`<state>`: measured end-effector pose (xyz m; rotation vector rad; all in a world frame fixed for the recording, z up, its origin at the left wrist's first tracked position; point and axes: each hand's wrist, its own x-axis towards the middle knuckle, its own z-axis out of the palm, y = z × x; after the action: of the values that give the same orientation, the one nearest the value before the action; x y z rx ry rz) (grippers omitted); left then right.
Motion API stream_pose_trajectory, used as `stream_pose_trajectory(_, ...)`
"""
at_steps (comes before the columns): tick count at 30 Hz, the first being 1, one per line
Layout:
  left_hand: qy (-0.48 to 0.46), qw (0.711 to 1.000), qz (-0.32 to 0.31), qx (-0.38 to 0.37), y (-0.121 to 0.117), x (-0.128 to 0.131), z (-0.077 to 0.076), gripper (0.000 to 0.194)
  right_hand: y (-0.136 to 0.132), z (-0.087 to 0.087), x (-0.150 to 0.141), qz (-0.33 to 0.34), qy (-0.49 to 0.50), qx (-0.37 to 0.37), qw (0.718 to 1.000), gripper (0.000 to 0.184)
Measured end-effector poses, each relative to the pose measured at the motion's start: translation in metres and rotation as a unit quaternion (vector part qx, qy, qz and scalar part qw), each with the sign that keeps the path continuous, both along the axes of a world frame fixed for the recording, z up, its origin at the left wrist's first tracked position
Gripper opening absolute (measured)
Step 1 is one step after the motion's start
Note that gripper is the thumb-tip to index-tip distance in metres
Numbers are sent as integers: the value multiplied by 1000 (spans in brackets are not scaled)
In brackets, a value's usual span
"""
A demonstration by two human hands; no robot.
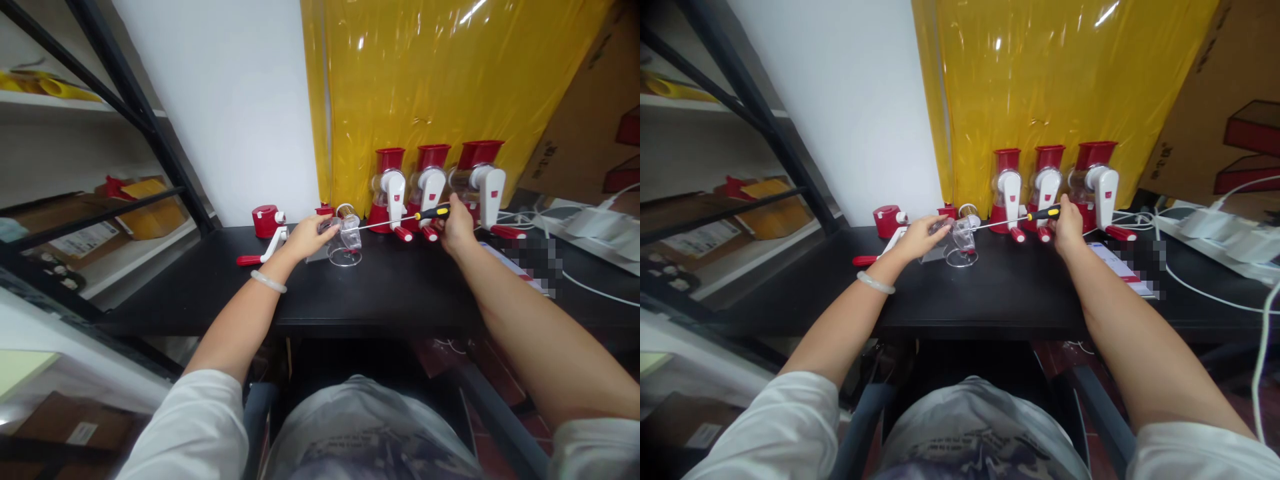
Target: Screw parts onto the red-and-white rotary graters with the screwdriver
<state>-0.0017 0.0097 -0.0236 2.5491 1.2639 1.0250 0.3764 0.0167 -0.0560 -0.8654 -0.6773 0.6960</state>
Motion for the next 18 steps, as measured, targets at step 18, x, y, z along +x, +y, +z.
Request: stream_pose_trajectory(18,-2,1000,-1,-2,-1,0,0,45,-7,4,-4,-43,-12,-21,999,44)
